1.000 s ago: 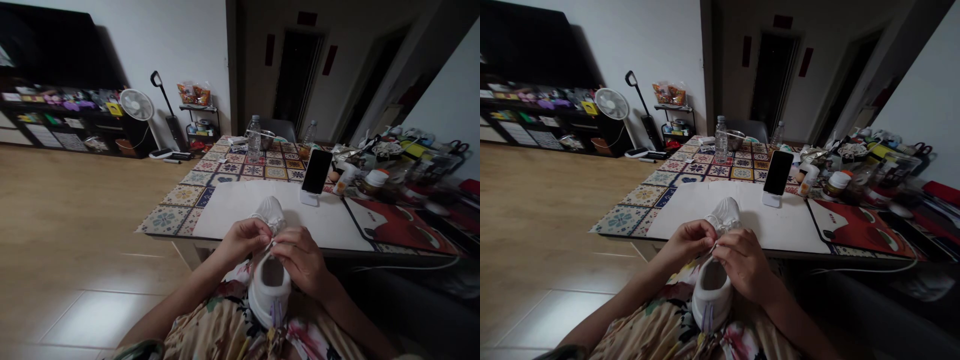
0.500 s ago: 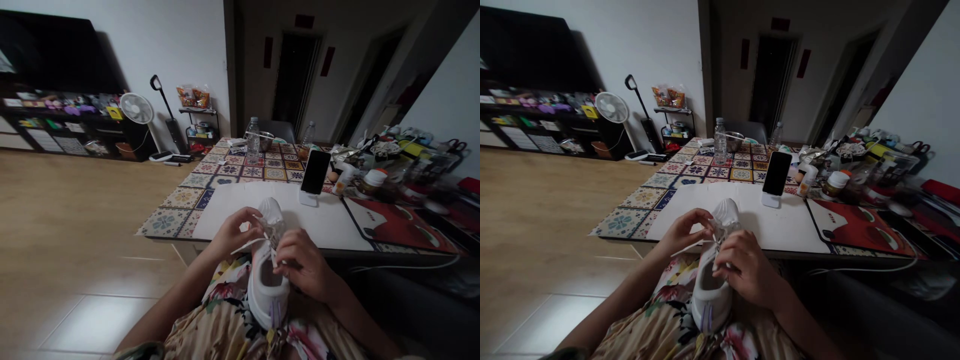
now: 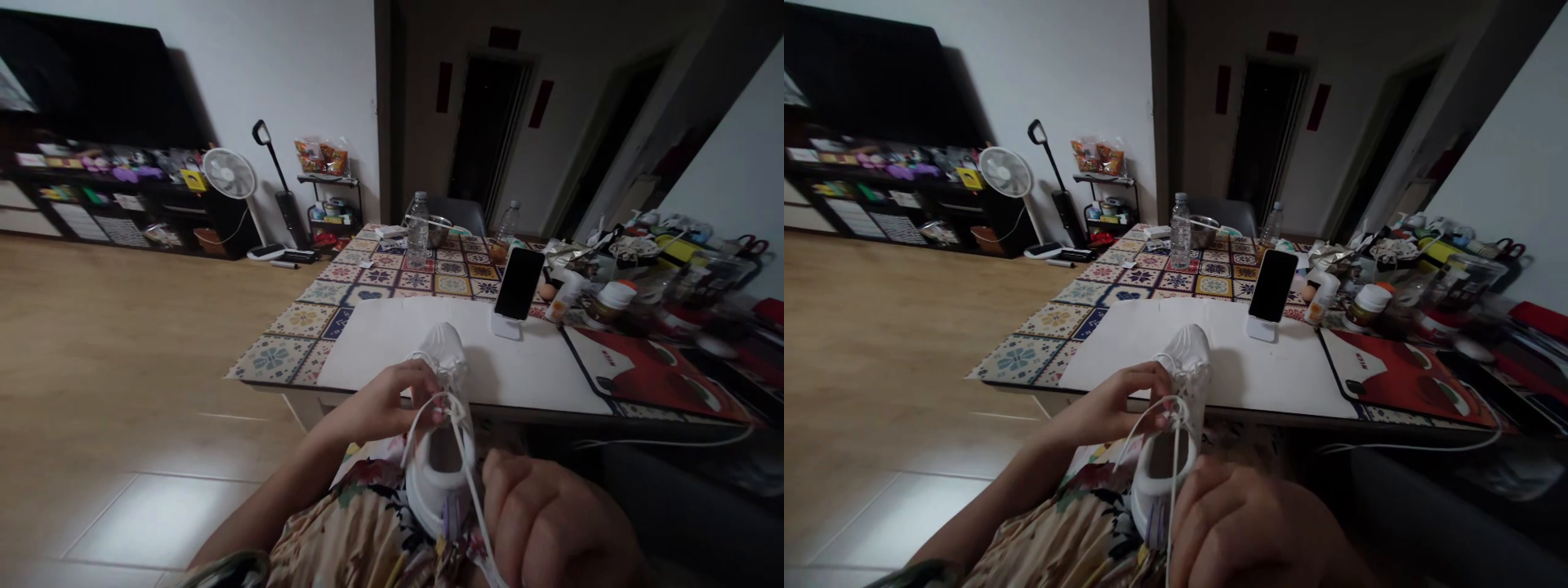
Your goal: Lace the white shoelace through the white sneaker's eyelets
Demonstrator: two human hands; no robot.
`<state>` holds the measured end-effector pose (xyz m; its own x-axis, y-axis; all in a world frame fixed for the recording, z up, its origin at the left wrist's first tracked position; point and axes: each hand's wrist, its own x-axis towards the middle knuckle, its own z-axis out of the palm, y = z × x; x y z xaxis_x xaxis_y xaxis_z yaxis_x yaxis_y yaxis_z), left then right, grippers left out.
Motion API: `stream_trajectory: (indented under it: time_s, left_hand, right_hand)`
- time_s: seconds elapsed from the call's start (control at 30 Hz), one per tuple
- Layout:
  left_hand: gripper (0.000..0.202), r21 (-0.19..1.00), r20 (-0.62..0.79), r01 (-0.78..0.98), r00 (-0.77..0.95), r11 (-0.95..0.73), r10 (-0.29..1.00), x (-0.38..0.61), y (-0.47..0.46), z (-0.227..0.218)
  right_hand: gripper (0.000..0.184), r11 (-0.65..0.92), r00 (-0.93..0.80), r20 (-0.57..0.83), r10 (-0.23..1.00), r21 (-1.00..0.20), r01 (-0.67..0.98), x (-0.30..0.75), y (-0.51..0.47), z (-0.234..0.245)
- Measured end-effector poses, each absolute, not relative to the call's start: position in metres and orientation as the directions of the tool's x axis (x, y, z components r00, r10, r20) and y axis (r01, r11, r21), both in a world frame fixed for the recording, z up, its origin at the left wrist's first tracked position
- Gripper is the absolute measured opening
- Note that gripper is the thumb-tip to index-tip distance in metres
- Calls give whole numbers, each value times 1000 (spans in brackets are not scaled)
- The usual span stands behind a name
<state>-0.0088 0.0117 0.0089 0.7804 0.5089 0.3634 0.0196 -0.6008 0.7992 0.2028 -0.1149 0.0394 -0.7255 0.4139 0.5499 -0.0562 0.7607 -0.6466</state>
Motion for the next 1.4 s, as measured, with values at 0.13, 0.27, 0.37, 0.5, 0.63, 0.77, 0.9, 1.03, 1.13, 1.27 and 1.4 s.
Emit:
stream_trajectory:
  time_s: [0.13,0.27,0.37,0.5,0.63,0.77,0.9,1.03,1.13,1.27,1.4]
  left_hand:
    - [25,824,351,-5,790,-567,503,-8,9,9]
    - [27,850,345,-38,794,-526,501,-5,5,7]
    - [31,861,355,-89,811,-501,465,-2,4,5]
    - [38,860,388,-146,810,-489,440,1,6,4]
    - [46,846,391,-151,829,-512,400,0,6,7]
    - [50,868,366,-175,858,-464,360,-5,5,14]
    - [54,925,356,-252,838,-284,414,-14,6,14]
    - [56,844,526,-488,669,-223,525,-24,8,12]
    - [63,640,713,-741,471,-206,520,-28,10,14]
    - [64,553,773,-822,447,-135,450,-29,14,13]
    - [57,602,785,-785,549,-146,288,-24,17,-1]
  right_hand:
    - [35,684,-454,539,710,-682,261,209,-102,31]
    - [13,557,-310,464,830,-644,525,205,-79,11]
    - [17,594,-355,477,804,-614,519,200,-74,6]
    - [19,638,-387,509,769,-577,509,199,-77,9]
    - [13,648,-446,471,761,-560,515,199,-77,12]
    - [14,622,-472,413,779,-600,503,203,-77,11]
    - [36,623,-450,472,758,-727,288,210,-81,11]
    - [37,588,-284,582,762,-805,-71,215,-87,14]
    - [43,575,-138,641,755,-749,-329,220,-88,18]
    - [49,510,83,582,809,-625,-591,223,-81,21]
    - [35,381,160,364,917,-686,-621,218,-71,22]
